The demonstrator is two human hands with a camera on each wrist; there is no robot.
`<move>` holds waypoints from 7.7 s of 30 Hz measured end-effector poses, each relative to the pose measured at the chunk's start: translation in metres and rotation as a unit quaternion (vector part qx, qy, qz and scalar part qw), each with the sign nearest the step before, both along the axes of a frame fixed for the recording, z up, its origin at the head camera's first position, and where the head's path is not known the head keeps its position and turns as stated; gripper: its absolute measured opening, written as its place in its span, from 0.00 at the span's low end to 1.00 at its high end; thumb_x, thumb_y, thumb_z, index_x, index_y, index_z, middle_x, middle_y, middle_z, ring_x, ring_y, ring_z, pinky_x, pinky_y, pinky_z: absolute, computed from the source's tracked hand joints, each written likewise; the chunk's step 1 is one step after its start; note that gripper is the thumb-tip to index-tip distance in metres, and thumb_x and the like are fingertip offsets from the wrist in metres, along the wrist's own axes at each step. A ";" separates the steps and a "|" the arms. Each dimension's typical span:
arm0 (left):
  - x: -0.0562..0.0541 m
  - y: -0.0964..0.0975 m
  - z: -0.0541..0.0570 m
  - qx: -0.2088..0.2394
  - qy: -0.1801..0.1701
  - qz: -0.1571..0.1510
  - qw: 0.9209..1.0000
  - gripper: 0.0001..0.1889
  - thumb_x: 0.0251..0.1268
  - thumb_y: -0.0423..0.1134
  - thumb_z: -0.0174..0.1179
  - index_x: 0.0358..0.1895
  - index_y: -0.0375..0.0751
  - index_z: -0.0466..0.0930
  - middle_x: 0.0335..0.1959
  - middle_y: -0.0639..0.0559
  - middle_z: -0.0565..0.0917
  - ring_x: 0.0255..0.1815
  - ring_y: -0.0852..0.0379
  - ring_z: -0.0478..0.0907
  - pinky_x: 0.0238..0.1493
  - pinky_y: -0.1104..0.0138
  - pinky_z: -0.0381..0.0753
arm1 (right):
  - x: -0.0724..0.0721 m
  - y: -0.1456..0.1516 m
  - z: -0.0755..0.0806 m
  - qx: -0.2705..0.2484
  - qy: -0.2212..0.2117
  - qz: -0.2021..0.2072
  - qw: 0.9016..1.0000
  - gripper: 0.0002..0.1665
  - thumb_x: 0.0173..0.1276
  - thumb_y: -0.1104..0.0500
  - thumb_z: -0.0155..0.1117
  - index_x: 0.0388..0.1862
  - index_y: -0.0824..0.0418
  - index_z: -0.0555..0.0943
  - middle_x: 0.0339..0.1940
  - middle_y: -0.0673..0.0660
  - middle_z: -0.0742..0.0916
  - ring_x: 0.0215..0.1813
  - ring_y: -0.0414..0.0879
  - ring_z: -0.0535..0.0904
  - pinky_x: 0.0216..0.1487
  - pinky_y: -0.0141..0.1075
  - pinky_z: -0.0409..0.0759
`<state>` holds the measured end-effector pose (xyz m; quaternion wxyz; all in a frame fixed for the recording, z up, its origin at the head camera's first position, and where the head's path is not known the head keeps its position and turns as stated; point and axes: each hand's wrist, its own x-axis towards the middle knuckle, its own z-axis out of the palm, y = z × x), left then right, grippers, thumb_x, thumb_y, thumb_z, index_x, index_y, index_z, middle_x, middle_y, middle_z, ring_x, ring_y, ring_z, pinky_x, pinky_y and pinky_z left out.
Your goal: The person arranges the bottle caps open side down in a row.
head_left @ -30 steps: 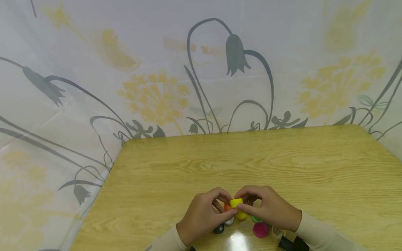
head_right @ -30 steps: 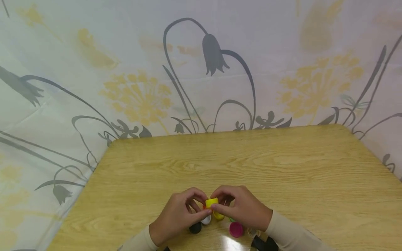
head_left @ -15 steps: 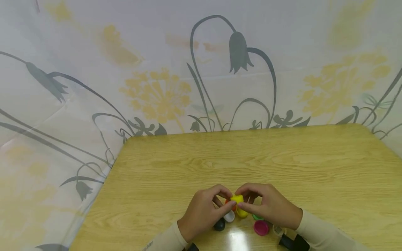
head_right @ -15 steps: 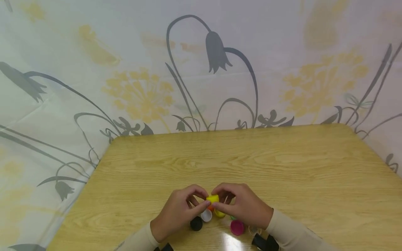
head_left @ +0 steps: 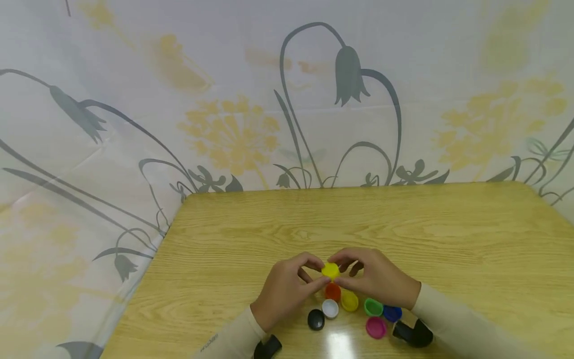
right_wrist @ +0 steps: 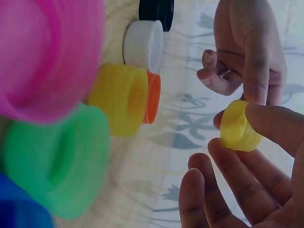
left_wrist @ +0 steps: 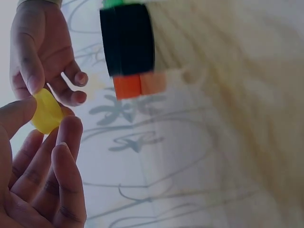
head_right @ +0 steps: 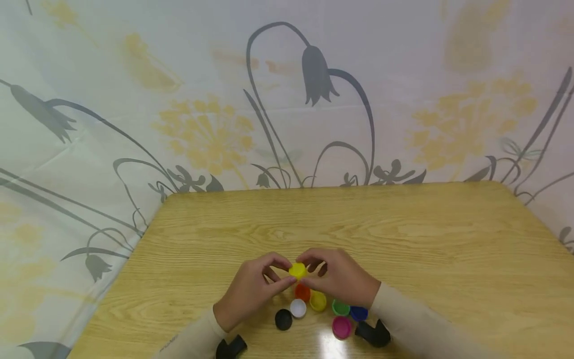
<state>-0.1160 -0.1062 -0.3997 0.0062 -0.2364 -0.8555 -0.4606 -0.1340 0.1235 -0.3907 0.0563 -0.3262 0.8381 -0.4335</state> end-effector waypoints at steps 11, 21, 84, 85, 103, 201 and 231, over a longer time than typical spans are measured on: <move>-0.019 -0.017 -0.006 -0.026 -0.012 0.035 0.999 0.12 0.64 0.45 0.69 0.47 0.46 0.83 0.45 0.51 0.88 0.30 0.66 0.86 0.31 0.75 0.82 | -0.033 -0.022 0.004 0.031 -0.044 0.029 0.998 0.16 0.67 0.56 0.70 0.52 0.58 0.82 0.48 0.52 0.87 0.44 0.38 0.83 0.46 0.31 0.84; -0.034 -0.030 -0.007 -0.066 -0.040 0.075 0.994 0.15 0.63 0.49 0.69 0.49 0.47 0.85 0.41 0.53 0.90 0.33 0.64 0.86 0.35 0.72 0.83 | -0.054 -0.042 0.000 0.058 -0.062 0.036 0.996 0.15 0.67 0.59 0.70 0.50 0.59 0.80 0.44 0.52 0.87 0.43 0.40 0.82 0.44 0.30 0.83; -0.040 -0.045 -0.018 -0.142 -0.089 0.051 0.984 0.12 0.65 0.42 0.68 0.47 0.43 0.86 0.31 0.58 0.86 0.31 0.66 0.79 0.36 0.69 0.78 | -0.068 -0.061 -0.009 0.140 -0.088 0.055 0.985 0.16 0.63 0.60 0.73 0.46 0.57 0.77 0.31 0.48 0.82 0.34 0.39 0.76 0.39 0.31 0.78; -0.039 -0.045 -0.017 -0.143 -0.089 0.053 0.984 0.12 0.65 0.43 0.68 0.48 0.43 0.86 0.31 0.58 0.86 0.32 0.66 0.79 0.36 0.69 0.78 | -0.067 -0.058 -0.009 0.132 -0.082 0.055 0.986 0.15 0.64 0.59 0.72 0.46 0.58 0.77 0.31 0.48 0.83 0.34 0.39 0.77 0.38 0.30 0.78; -0.025 -0.020 -0.003 -0.150 -0.039 0.018 0.988 0.09 0.65 0.44 0.67 0.45 0.47 0.85 0.27 0.62 0.81 0.21 0.70 0.71 0.26 0.75 0.73 | -0.016 -0.004 0.007 0.053 -0.030 0.007 0.998 0.07 0.69 0.57 0.68 0.43 0.58 0.82 0.38 0.46 0.85 0.39 0.34 0.79 0.41 0.32 0.82; 0.000 0.013 0.004 -0.104 -0.086 -0.080 0.988 0.16 0.76 0.54 0.53 0.35 0.53 0.85 0.30 0.65 0.86 0.15 0.70 0.65 0.17 0.74 0.68 | 0.020 0.015 -0.013 0.018 0.130 0.027 0.991 0.22 0.60 0.60 0.77 0.52 0.52 0.82 0.46 0.47 0.88 0.40 0.32 0.79 0.39 0.33 0.83; 0.000 0.013 0.003 -0.082 -0.052 -0.046 0.994 0.09 0.68 0.47 0.65 0.43 0.47 0.83 0.31 0.56 0.89 0.19 0.74 0.75 0.25 0.76 0.76 | 0.014 0.020 -0.012 -0.016 -0.052 0.016 0.998 0.14 0.77 0.56 0.58 0.56 0.59 0.81 0.39 0.50 0.90 0.41 0.40 0.86 0.41 0.33 0.83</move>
